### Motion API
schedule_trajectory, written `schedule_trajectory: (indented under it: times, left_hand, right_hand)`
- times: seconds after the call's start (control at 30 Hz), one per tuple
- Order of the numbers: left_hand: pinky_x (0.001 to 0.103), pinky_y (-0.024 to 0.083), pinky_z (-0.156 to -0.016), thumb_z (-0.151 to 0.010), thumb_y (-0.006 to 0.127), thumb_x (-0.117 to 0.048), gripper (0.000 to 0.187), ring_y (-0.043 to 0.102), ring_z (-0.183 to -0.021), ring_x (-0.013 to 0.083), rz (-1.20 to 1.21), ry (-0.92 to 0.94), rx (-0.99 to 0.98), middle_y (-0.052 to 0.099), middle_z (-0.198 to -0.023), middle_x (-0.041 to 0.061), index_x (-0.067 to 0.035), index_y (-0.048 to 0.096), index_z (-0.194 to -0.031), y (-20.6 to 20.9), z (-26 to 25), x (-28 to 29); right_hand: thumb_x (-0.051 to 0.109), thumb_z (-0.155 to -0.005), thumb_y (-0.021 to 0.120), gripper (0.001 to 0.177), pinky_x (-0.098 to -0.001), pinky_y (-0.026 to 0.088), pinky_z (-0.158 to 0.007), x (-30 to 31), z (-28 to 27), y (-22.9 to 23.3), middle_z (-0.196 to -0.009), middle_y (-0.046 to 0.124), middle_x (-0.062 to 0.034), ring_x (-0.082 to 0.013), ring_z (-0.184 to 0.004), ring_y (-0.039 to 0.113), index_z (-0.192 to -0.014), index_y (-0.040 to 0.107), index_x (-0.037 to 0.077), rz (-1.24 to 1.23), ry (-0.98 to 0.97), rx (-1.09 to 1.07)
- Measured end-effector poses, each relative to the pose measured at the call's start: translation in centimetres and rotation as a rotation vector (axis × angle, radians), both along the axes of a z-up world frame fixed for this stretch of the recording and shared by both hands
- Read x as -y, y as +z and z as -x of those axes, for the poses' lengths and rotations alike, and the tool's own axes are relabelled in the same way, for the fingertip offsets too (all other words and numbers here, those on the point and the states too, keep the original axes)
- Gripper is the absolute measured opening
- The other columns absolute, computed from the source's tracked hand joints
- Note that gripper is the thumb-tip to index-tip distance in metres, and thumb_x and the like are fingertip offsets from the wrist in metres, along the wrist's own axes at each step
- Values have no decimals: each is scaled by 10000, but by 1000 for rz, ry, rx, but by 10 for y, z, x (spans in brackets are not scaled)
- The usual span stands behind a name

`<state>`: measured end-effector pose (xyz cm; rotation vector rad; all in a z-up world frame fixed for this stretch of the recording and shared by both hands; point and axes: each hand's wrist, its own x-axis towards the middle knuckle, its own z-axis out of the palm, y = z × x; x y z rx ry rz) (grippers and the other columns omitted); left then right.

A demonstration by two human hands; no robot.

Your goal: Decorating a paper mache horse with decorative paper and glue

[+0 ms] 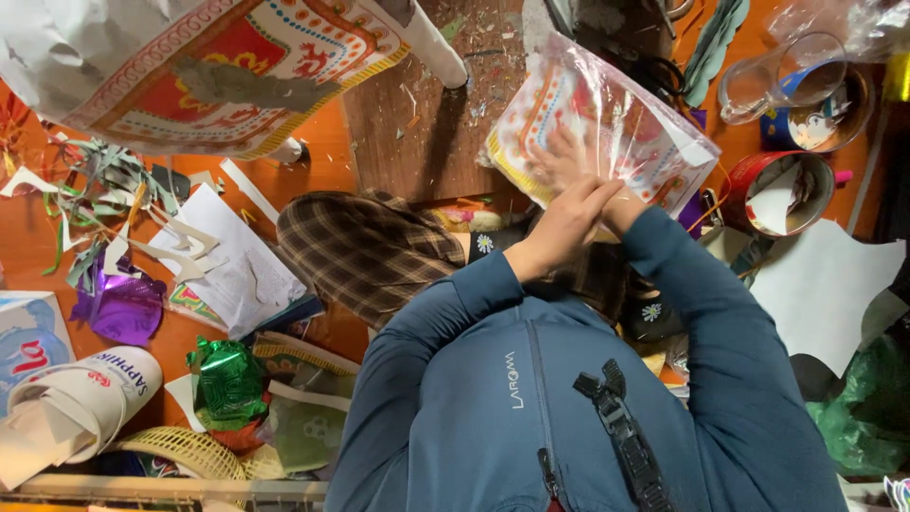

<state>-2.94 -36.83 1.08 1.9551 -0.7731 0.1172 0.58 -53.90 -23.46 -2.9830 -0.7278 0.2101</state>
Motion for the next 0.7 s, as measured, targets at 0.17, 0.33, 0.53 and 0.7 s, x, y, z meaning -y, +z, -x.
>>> schedule_trajectory:
  times: [0.17,0.33,0.53,0.7]
  left_hand:
    - [368,594,-970,-1038,572,-59,422,694,-1073,310,6,-15,-100,602,-1133,76,-115,616,-1454,-7,-3,4]
    - [444,600,-957,-984,607,-7,517,697,-1081,374,42,-114,-165,616,-1143,130,-74,590,-1496,-16,-6,13]
    - [478,614,-976,-933,719,-36,602,714,-1112,417,-30,-186,-176,636,-1185,166,-63,573,-1516,-36,-5,26]
    - [582,597,-953,-981,711,-63,588,703,-1100,520,-37,-303,-265,653,-1219,254,-28,554,-1547,-27,-14,9]
  right_hand:
    - [324,-1094,615,234,-494,588,-1104,87,40,122,-1262,746,23,-247,-1341,697,-1213,791,227,74,16,132]
    - [314,-1126,560,385,-485,482,-1112,69,75,248,-1356,621,-174,-390,-1318,613,-1401,630,55,-411,-394,322]
    - [205,-1055,389,787,-553,143,-1363,11,76,246,-1740,184,-378,-498,-1624,219,-1722,41,-26,-951,-887,-99]
    - [493,-1252,346,682,-629,261,-1330,13,50,217,-1687,399,-370,-538,-1572,376,-1779,96,139,-1090,-1167,-65]
